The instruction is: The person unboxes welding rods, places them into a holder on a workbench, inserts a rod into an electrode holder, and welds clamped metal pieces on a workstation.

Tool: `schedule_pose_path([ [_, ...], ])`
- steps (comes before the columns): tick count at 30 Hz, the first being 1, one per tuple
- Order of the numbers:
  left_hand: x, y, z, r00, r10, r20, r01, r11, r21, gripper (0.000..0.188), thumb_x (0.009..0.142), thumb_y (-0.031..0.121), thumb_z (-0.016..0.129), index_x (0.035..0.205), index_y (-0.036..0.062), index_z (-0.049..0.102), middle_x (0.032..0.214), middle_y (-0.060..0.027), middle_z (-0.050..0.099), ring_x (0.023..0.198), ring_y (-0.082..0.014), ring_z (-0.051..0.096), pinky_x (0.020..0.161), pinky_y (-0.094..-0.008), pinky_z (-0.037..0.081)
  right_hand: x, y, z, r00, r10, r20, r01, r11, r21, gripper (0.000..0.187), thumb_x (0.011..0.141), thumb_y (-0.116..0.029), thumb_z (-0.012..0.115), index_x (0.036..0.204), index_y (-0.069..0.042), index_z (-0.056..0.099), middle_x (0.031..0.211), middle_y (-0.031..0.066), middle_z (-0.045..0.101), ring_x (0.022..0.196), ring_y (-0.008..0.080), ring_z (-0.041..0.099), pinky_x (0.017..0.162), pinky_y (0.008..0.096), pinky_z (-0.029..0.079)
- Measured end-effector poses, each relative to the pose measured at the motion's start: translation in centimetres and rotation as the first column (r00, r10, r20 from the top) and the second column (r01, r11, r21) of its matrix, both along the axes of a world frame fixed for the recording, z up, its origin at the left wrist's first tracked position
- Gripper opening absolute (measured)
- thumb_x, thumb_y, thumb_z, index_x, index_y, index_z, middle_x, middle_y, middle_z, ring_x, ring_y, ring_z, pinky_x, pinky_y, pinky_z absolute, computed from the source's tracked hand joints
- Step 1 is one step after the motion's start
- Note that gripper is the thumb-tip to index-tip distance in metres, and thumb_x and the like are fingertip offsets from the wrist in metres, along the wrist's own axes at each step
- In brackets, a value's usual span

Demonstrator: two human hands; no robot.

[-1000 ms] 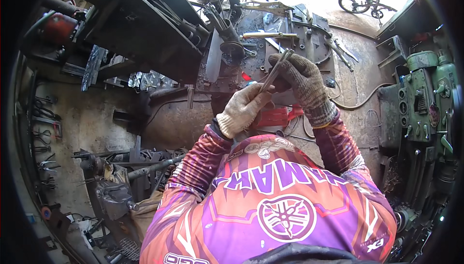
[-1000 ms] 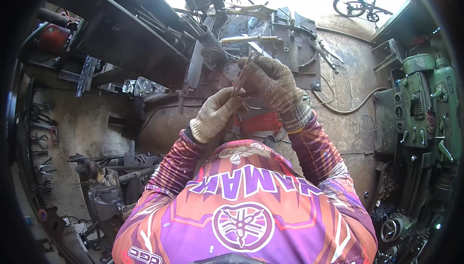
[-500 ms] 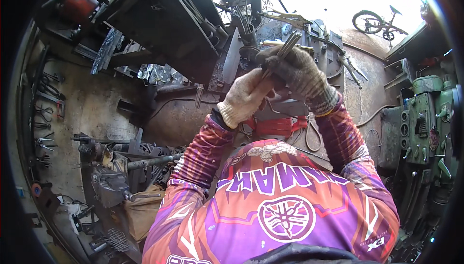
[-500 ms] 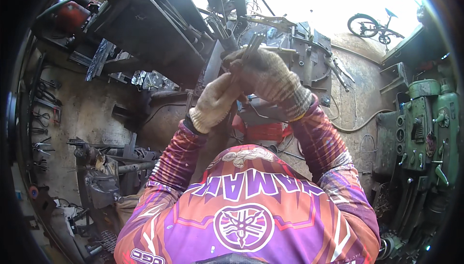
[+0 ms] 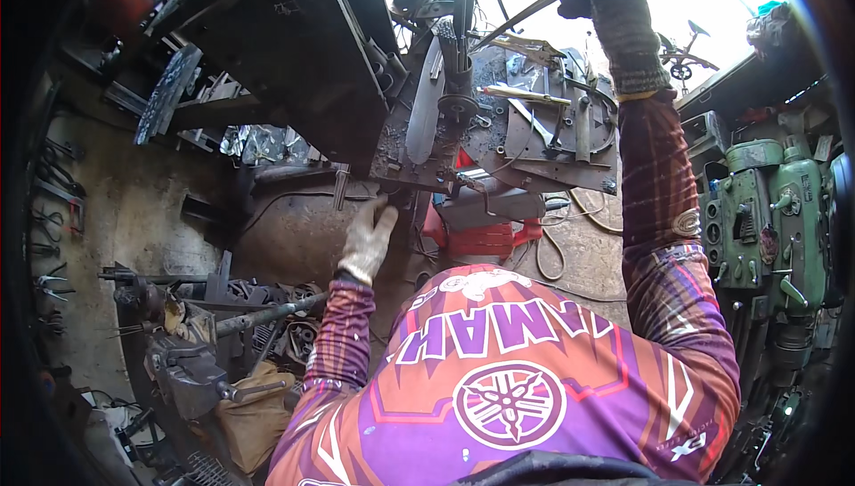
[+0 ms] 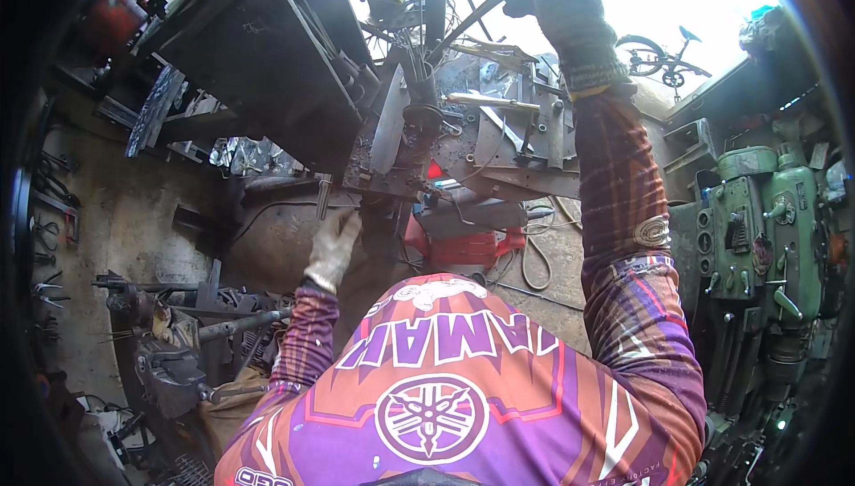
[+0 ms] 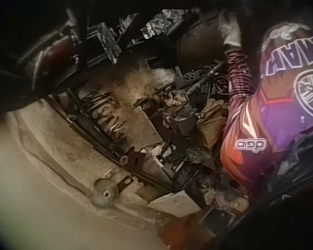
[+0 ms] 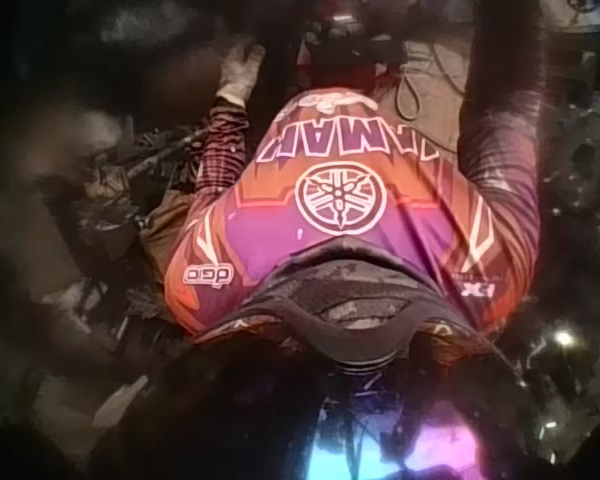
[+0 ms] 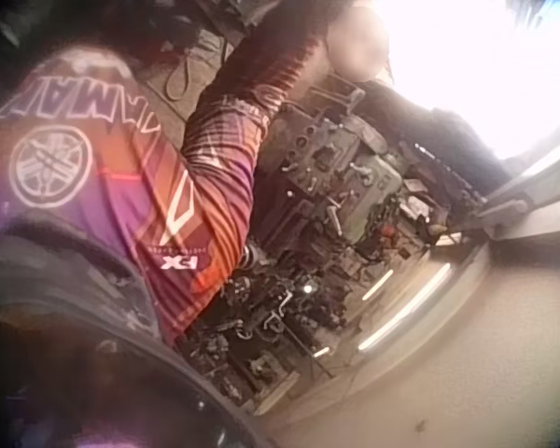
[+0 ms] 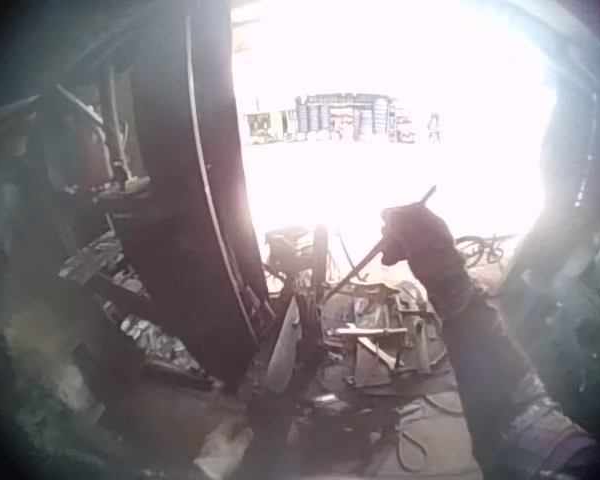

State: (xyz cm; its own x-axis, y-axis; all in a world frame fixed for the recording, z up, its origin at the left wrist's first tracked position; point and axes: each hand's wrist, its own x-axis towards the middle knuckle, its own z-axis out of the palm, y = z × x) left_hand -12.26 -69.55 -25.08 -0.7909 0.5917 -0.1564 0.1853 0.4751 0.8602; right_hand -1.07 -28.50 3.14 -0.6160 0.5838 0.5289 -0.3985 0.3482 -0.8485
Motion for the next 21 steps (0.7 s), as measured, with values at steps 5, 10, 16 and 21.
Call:
schedule_pose_path([
  [5,3.1,-8.0,-6.6,0.978,0.07,0.195,-0.009,0.955,-0.297,0.054,0.096,0.04,0.065,0.132,0.0003,0.063,0.124,-0.0233,0.069,0.12,-0.0351,0.066,0.103,-0.0413,0.049,-2.8,4.3,-1.2,0.964,-0.156,0.216,0.05,0.902,0.43,0.022,0.102,-0.025,0.063,0.095,-0.005,0.066,0.071,0.0044,0.062,0.062,0.0156,0.06,0.056,0.0289,0.05],
  [10,4.6,-13.5,-9.5,0.967,0.09,0.237,0.026,0.895,-0.446,0.057,0.094,0.042,0.063,0.131,-0.0001,0.064,0.126,-0.024,0.069,0.121,-0.0369,0.064,0.105,-0.0419,0.048,-4.6,3.3,-3.2,0.986,-0.045,0.16,0.017,0.985,0.173,0.029,0.098,-0.027,0.07,0.115,-0.003,0.074,0.088,0.0094,0.071,0.072,0.0183,0.069,0.068,0.0334,0.058],
  [16,4.9,-15.2,-9.8,0.964,0.128,0.235,0.007,0.867,-0.499,0.054,0.093,0.04,0.064,0.13,-0.0001,0.065,0.122,-0.0212,0.071,0.115,-0.032,0.068,0.101,-0.0394,0.051,-5.4,1.5,-2.3,0.921,-0.219,0.322,0.089,0.924,0.372,0.032,0.097,-0.03,0.068,0.116,-0.004,0.073,0.092,0.0077,0.073,0.078,0.0151,0.071,0.074,0.0312,0.058],
  [21,4.3,-14.3,-9.8,0.963,0.134,0.232,0.006,0.856,-0.516,0.053,0.094,0.039,0.065,0.13,0.0002,0.066,0.12,-0.0203,0.072,0.113,-0.0307,0.07,0.098,-0.039,0.052,-6.0,0.1,-1.6,0.875,-0.17,0.452,0.048,0.962,0.269,0.029,0.101,-0.027,0.061,0.118,-0.005,0.072,0.097,0.0066,0.072,0.084,0.015,0.071,0.081,0.0303,0.059],
])
